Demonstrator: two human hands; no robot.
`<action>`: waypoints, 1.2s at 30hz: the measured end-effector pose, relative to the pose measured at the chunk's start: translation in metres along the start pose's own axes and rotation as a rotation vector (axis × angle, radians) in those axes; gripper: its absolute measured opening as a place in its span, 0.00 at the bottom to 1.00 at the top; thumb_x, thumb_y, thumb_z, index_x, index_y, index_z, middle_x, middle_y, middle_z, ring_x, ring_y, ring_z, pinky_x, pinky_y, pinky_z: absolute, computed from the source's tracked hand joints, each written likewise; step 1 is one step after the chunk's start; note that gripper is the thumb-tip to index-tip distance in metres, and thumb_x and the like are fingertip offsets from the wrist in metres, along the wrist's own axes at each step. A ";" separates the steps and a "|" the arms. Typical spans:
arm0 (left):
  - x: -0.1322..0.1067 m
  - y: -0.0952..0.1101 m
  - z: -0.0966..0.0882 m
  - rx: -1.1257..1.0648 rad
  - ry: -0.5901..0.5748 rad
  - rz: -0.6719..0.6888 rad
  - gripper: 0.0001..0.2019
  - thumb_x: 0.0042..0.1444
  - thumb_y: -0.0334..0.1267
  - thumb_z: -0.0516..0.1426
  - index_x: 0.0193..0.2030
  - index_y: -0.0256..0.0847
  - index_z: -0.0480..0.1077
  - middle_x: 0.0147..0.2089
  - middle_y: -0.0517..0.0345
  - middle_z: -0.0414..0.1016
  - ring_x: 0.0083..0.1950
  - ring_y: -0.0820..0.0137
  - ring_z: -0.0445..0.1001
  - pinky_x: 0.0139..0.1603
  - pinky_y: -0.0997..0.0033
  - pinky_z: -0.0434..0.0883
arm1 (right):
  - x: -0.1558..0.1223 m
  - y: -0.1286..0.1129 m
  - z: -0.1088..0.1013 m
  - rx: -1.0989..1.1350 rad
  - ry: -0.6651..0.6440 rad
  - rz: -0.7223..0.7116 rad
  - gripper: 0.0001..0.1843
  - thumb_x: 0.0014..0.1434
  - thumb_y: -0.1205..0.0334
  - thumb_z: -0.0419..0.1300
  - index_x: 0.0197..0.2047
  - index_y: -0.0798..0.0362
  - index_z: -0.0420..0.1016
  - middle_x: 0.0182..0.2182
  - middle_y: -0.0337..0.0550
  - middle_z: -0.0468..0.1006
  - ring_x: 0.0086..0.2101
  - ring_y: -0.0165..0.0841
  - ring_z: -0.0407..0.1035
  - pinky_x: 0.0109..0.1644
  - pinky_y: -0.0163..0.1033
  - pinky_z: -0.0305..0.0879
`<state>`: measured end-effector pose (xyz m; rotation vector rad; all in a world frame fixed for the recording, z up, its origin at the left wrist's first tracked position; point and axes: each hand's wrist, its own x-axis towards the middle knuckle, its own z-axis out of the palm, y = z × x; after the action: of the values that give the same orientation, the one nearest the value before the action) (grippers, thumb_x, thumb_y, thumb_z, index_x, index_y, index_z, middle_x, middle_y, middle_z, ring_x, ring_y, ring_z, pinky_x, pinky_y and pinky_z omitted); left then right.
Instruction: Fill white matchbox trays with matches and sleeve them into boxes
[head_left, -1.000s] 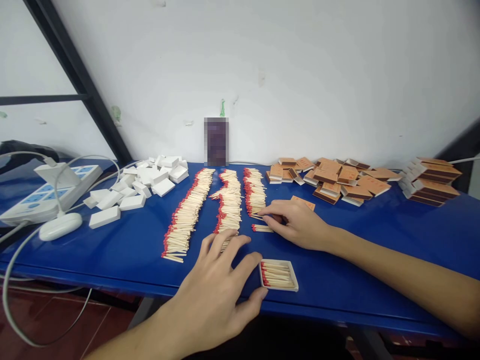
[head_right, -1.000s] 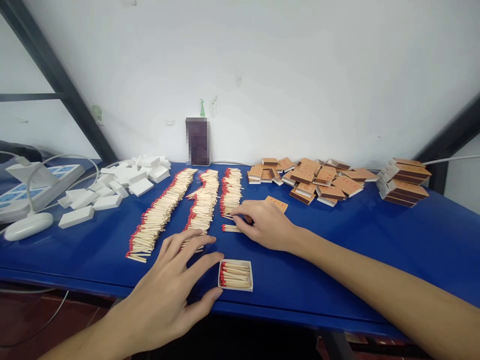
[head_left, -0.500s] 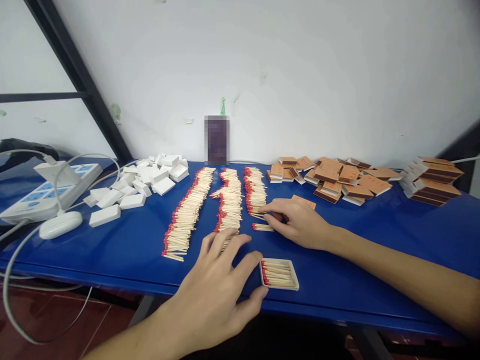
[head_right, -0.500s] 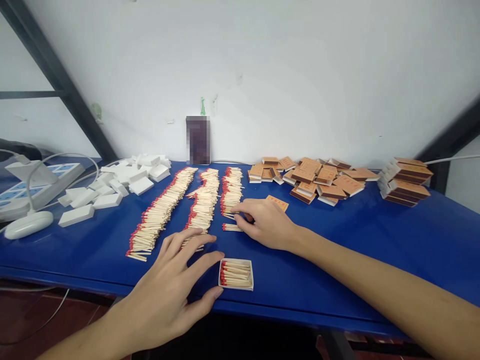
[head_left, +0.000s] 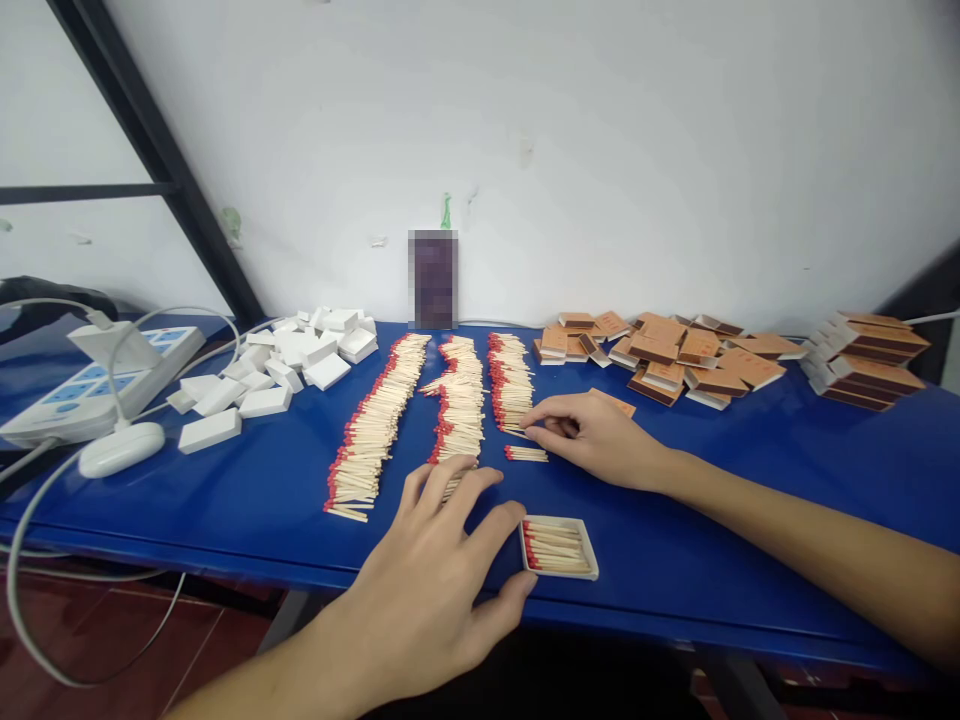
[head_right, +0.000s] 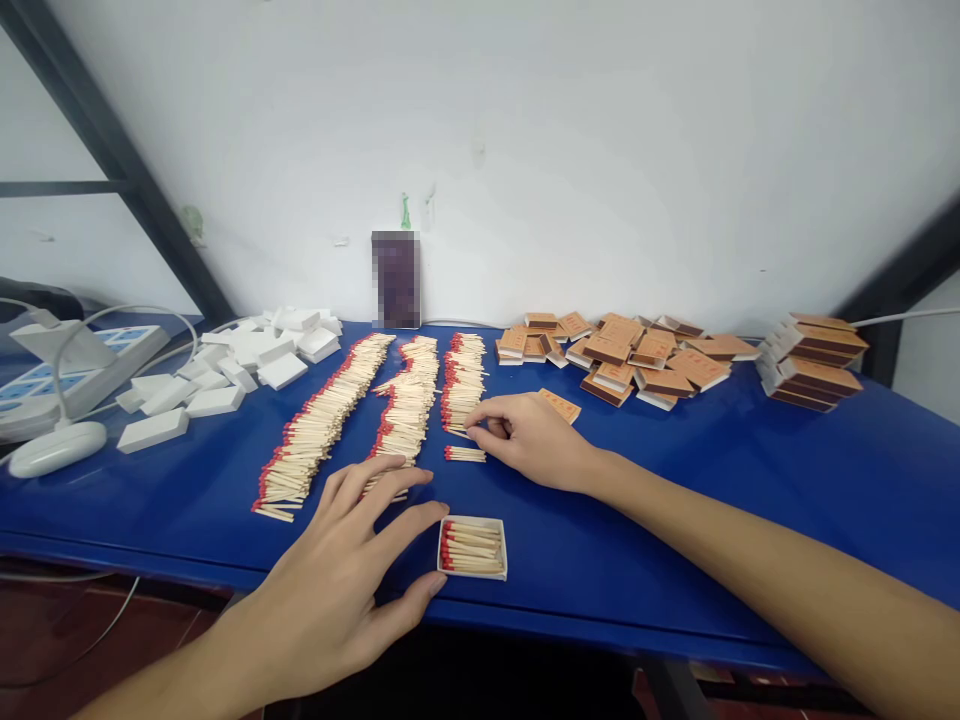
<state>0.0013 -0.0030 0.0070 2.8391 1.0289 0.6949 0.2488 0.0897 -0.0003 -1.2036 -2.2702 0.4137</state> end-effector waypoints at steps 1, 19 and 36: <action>0.000 0.000 0.000 0.002 0.000 0.001 0.13 0.65 0.41 0.55 0.54 0.42 0.69 0.60 0.48 0.68 0.63 0.52 0.61 0.61 0.45 0.64 | 0.000 -0.001 0.000 0.011 -0.003 0.013 0.12 0.64 0.57 0.58 0.39 0.53 0.81 0.19 0.33 0.67 0.21 0.27 0.58 0.26 0.34 0.53; 0.001 -0.001 0.002 0.003 -0.009 0.005 0.13 0.67 0.41 0.54 0.56 0.42 0.68 0.60 0.48 0.67 0.64 0.52 0.59 0.61 0.46 0.62 | 0.003 -0.002 -0.001 0.039 -0.021 0.071 0.13 0.62 0.56 0.59 0.39 0.53 0.83 0.19 0.35 0.68 0.21 0.27 0.58 0.26 0.34 0.52; 0.000 -0.001 0.002 -0.004 -0.007 0.005 0.13 0.67 0.41 0.54 0.56 0.43 0.68 0.60 0.49 0.67 0.64 0.53 0.59 0.62 0.47 0.62 | -0.001 -0.004 -0.002 0.020 0.012 0.032 0.15 0.65 0.57 0.56 0.42 0.54 0.83 0.21 0.36 0.72 0.21 0.27 0.60 0.27 0.35 0.53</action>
<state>0.0014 -0.0023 0.0050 2.8392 1.0189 0.6865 0.2478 0.0868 0.0036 -1.2307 -2.2339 0.4396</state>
